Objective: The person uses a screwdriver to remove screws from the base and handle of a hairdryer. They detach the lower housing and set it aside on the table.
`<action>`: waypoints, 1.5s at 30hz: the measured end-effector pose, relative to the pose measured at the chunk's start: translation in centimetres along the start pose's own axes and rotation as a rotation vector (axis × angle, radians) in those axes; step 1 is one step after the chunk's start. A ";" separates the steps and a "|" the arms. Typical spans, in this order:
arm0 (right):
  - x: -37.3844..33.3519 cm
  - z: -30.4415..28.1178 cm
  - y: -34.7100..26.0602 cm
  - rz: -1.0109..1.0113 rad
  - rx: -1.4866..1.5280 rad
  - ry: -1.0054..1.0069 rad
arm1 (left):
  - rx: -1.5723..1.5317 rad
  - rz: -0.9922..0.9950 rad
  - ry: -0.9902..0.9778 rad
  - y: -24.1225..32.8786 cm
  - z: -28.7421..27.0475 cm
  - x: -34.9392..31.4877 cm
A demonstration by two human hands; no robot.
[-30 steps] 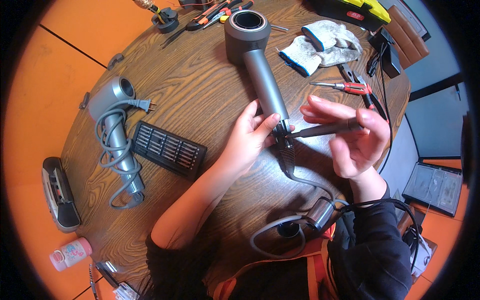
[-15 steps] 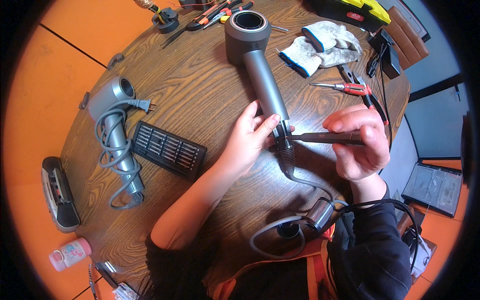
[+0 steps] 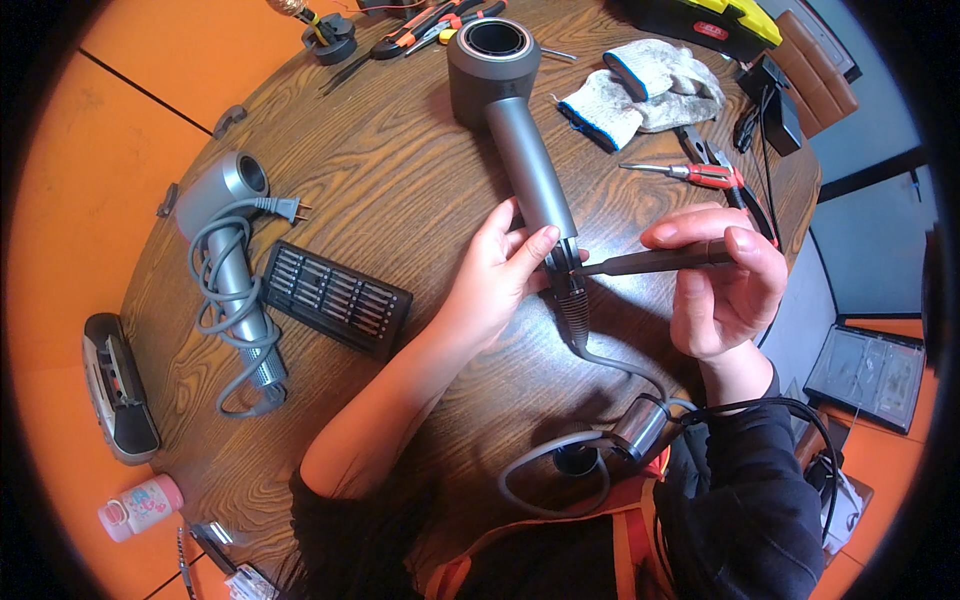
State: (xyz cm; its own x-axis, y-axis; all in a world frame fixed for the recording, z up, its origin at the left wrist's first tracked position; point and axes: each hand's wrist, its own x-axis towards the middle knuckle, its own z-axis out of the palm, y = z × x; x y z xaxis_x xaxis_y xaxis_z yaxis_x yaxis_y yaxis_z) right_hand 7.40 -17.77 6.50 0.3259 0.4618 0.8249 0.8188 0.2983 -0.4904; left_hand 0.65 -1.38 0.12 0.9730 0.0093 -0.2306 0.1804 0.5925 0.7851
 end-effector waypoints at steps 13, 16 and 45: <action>-0.3 -0.4 0.1 0.057 0.054 -0.117 | -0.055 0.001 -0.019 0.0 0.0 0.0; -0.2 -0.7 0.1 -0.078 -0.080 -0.103 | -0.026 -0.003 -0.037 -0.1 -0.1 0.2; 0.0 0.5 0.5 -0.070 0.174 -0.071 | -0.001 0.017 -0.005 0.0 0.1 0.0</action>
State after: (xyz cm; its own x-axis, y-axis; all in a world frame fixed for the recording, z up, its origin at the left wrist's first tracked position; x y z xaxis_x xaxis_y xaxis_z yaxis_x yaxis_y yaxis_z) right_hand 7.58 -17.18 6.13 0.2316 0.4907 0.8400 0.7424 0.4688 -0.4786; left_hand 0.65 -1.42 0.19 0.9766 0.0153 -0.2147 0.1640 0.5935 0.7880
